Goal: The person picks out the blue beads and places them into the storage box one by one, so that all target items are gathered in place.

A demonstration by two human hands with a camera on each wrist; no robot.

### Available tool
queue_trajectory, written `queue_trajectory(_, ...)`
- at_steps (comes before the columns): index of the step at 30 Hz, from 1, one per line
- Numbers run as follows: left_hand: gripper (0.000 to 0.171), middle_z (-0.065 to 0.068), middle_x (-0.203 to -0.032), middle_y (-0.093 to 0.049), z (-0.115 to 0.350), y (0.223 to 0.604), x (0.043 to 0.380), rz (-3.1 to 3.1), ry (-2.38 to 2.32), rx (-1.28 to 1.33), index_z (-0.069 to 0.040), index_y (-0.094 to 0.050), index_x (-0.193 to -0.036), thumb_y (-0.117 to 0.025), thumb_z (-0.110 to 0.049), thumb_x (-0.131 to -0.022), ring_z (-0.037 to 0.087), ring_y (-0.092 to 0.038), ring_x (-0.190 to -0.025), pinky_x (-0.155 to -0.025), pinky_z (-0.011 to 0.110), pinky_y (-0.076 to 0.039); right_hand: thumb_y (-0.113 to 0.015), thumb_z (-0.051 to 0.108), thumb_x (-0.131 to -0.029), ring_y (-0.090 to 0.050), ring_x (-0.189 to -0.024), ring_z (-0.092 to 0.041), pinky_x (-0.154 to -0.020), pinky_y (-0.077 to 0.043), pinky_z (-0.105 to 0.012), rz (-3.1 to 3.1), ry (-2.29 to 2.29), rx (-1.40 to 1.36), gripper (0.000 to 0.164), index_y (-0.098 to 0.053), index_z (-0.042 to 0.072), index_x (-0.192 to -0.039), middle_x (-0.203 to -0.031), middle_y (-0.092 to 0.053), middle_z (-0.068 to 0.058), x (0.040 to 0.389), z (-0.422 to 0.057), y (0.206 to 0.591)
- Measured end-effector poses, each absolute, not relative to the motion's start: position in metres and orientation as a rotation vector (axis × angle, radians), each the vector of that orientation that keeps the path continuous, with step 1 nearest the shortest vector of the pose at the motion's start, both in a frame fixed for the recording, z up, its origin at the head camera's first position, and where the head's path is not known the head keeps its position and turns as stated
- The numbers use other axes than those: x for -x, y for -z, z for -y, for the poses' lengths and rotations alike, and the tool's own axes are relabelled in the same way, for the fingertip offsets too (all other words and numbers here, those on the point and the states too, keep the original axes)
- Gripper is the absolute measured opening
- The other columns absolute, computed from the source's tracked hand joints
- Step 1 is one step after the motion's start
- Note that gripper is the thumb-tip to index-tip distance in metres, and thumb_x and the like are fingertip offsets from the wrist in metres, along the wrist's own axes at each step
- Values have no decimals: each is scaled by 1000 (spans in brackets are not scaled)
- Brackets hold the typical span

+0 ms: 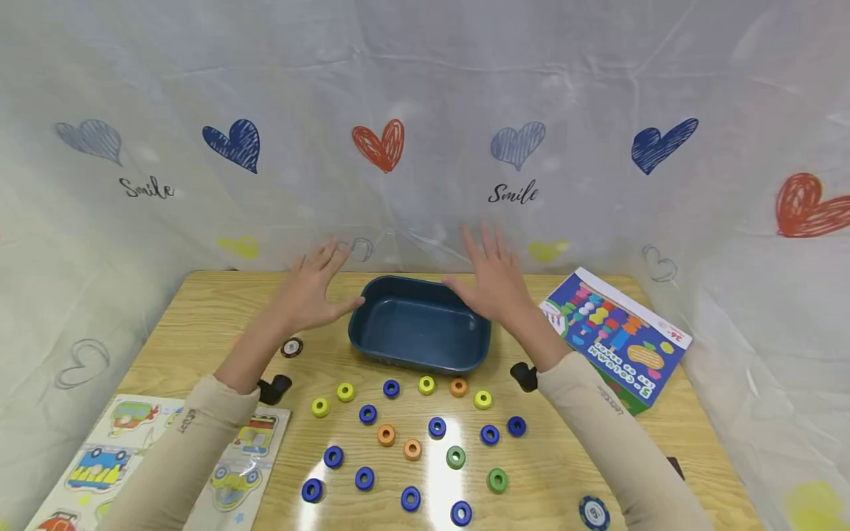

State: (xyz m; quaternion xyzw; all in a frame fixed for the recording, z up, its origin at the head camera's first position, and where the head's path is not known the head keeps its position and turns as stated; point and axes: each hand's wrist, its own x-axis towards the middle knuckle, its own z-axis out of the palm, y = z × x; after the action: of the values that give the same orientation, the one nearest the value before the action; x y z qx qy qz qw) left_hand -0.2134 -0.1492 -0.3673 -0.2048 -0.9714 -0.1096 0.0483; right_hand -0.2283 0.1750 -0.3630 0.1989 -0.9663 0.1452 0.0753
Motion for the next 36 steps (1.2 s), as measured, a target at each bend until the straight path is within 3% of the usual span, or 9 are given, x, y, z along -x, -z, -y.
queue_trajectory(3,66,16,-138,-42,149,376,191,2906,498,725,-6,-46,-136,-63,-44,-85,34,-38,-125,-102,49,-30,-49,58,-88,-15,-134,-40,-101,-21,-61,2962,-627,-585,85,-7,18,-150,-151,-10,-18,218,-182,373)
queue_trajectory(5,46,12,-119,-58,146,387,175,2821,638,791,-5,-61,-120,-68,-32,-84,29,-54,-108,-88,42,-45,-49,54,-90,-19,-133,-40,-102,-22,-58,3001,-768,-558,82,-13,11,-149,-150,-16,-21,211,-188,381)
queue_trajectory(7,30,7,-100,-64,141,399,160,2734,773,882,-5,-68,-105,-71,-23,-82,23,-60,-90,-75,36,-50,-48,48,-93,-20,-133,-41,-102,-22,-58,3026,-885,-511,75,-19,4,-147,-148,-20,-23,205,-195,392)
queue_trajectory(10,18,3,-87,-64,130,421,139,2647,971,1016,-6,-70,-94,-74,-15,-79,17,-59,-75,-63,31,-51,-47,34,-97,-29,-128,-43,-100,-28,-57,3012,-1038,-425,63,-25,-2,-144,-144,-27,-26,195,-207,410)
queue_trajectory(14,19,6,-87,-65,115,448,125,2626,1109,1060,-3,-69,-93,-76,-10,-76,19,-60,-76,-64,32,-51,-47,20,-98,-38,-122,-45,-93,-37,-56,2965,-1276,-276,54,-27,-4,-142,-141,-30,-28,185,-216,433)
queue_trajectory(21,25,1,-89,-60,97,480,121,2804,973,1016,-5,-69,-98,-76,-13,-75,15,-57,-76,-66,25,-48,-44,18,-99,-42,-121,-40,-90,-45,-44,2747,-1944,-30,52,-25,-6,-142,-140,-32,-28,175,-210,460)
queue_trajectory(27,24,-2,-86,-56,90,483,121,2898,929,1009,-6,-69,-98,-75,-9,-75,8,-47,-69,-60,21,-43,-42,18,-100,-44,-119,-39,-89,-46,-39,2635,-2162,126,54,-22,-9,-142,-139,-32,-29,173,-207,463)
queue_trajectory(36,30,-2,-85,-59,98,466,126,2896,1085,966,-4,-69,-100,-79,-11,-73,16,-57,-74,-62,22,-47,-40,15,-100,-39,-123,-39,-92,-44,-41,2614,-2225,114,53,-19,-10,-142,-140,-30,-30,172,-205,460)
